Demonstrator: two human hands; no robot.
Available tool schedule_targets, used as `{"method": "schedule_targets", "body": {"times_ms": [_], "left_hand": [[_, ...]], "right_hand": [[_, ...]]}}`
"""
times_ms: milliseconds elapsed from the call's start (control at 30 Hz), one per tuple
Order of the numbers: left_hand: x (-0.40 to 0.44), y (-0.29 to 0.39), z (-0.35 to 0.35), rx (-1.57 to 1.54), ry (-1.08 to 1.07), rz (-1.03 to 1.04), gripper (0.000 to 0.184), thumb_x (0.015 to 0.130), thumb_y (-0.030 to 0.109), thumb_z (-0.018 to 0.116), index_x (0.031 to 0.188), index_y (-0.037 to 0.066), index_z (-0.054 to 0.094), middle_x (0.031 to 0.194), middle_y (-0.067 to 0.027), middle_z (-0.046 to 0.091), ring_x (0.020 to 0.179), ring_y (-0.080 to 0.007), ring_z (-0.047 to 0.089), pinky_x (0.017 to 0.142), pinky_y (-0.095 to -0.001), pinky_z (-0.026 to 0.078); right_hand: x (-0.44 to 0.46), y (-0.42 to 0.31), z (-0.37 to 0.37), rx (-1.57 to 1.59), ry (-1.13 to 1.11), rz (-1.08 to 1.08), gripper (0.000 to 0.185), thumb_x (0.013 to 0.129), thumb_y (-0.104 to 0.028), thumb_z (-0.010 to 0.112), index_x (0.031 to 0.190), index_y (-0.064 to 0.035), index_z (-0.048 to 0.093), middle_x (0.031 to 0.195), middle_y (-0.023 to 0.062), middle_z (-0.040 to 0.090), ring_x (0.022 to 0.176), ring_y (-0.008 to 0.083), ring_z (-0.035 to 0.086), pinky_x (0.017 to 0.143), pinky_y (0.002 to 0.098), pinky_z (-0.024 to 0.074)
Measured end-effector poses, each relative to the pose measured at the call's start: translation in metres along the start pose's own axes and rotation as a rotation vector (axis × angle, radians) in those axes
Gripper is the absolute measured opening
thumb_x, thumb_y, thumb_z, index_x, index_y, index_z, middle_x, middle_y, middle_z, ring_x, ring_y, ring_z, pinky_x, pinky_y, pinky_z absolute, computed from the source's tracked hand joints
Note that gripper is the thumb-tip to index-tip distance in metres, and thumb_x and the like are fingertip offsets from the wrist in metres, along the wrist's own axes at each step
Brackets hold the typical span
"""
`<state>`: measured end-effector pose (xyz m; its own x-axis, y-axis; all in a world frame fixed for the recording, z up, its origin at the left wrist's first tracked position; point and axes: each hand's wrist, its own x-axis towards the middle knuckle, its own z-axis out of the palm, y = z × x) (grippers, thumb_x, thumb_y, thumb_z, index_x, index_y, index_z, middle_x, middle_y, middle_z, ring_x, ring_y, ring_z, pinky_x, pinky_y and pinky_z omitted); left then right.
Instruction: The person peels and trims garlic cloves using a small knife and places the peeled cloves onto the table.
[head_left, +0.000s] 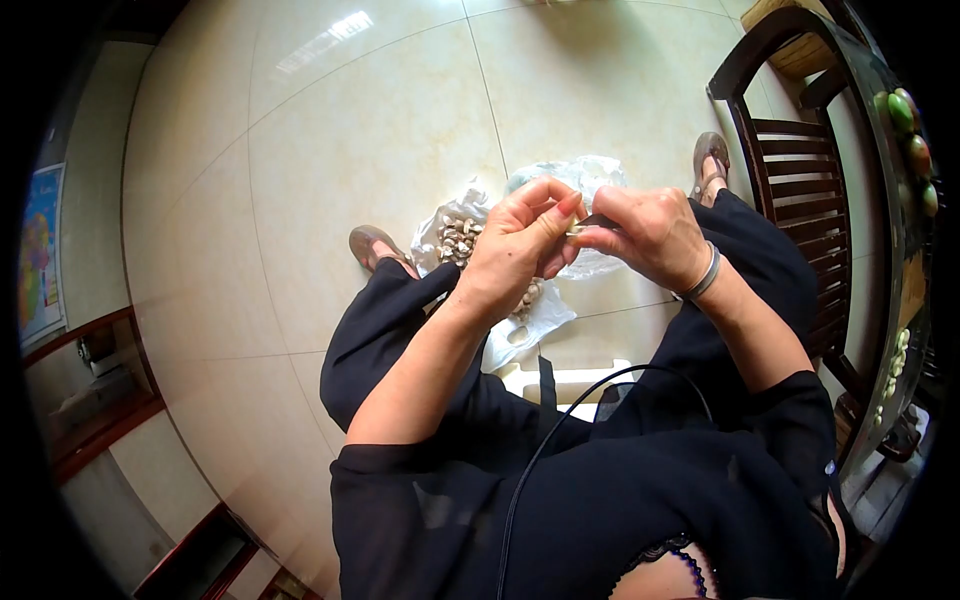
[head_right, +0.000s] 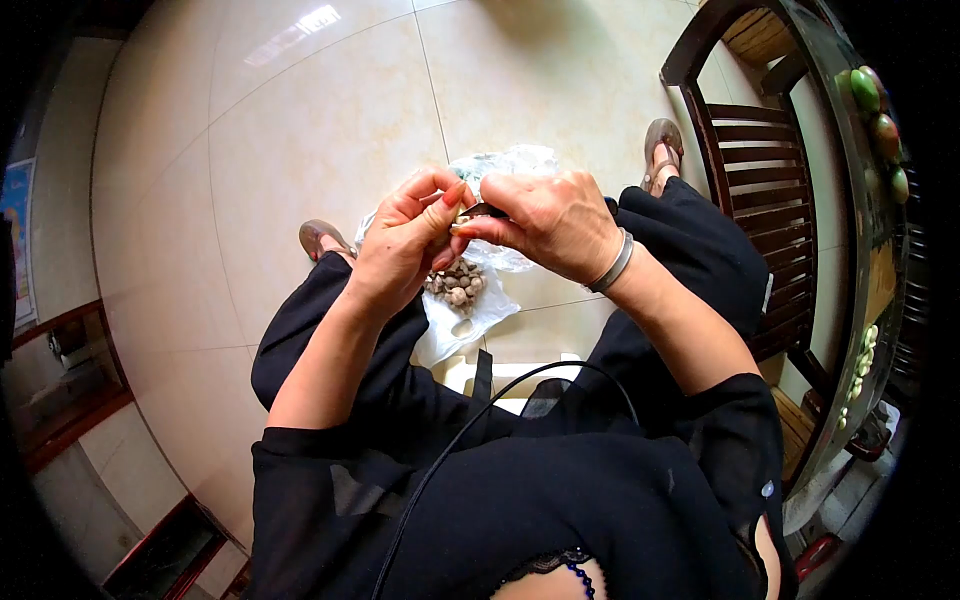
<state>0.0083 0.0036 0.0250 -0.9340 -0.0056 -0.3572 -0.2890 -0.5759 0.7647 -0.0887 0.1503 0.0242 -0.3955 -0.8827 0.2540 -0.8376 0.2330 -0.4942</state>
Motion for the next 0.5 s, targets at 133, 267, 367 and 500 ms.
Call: {"method": "schedule_targets", "body": {"times_ms": [133, 267, 367, 500], "left_hand": [[-0.0007, 0.0002, -0.0015, -0.105, -0.032, -0.071, 0.018, 0.089, 0.023, 0.050, 0.086, 0.005, 0.051, 0.062, -0.0006, 0.050, 0.045, -0.0022, 0.038, 0.039, -0.0156, 0.025], [0.0004, 0.0018, -0.0038, -0.089, -0.053, -0.096, 0.018, 0.088, 0.024, 0.051, 0.086, 0.006, 0.051, 0.058, 0.0001, 0.048, 0.043, -0.0020, 0.036, 0.038, -0.0157, 0.024], [0.0004, 0.0021, -0.0033, -0.085, -0.047, -0.087, 0.017, 0.088, 0.024, 0.052, 0.086, 0.006, 0.051, 0.055, 0.0004, 0.048, 0.041, -0.0019, 0.034, 0.038, -0.0159, 0.023], [-0.0001, 0.0020, -0.0026, -0.156, -0.042, -0.096, 0.015, 0.087, 0.021, 0.052, 0.086, 0.006, 0.051, 0.056, -0.0009, 0.049, 0.041, -0.0028, 0.035, 0.038, -0.0161, 0.023]], "right_hand": [[0.0022, -0.0017, -0.0024, -0.009, 0.025, -0.034, 0.035, 0.079, -0.042, 0.054, 0.070, -0.0088, 0.048, 0.058, 0.0056, 0.052, 0.050, 0.0219, 0.054, 0.042, 0.0306, 0.0404], [0.0027, -0.0024, -0.0017, -0.052, 0.044, -0.072, 0.034, 0.079, -0.041, 0.053, 0.069, -0.0093, 0.048, 0.057, 0.0044, 0.052, 0.048, 0.0196, 0.054, 0.041, 0.0289, 0.0408], [0.0028, -0.0044, -0.0025, -0.092, 0.058, -0.078, 0.032, 0.080, -0.039, 0.054, 0.069, -0.0097, 0.048, 0.057, 0.0037, 0.052, 0.048, 0.0190, 0.054, 0.041, 0.0284, 0.0411], [0.0023, -0.0054, -0.0006, -0.144, 0.093, -0.070, 0.029, 0.081, -0.037, 0.054, 0.070, -0.0100, 0.048, 0.057, 0.0030, 0.052, 0.047, 0.0191, 0.054, 0.040, 0.0281, 0.0410]]}}
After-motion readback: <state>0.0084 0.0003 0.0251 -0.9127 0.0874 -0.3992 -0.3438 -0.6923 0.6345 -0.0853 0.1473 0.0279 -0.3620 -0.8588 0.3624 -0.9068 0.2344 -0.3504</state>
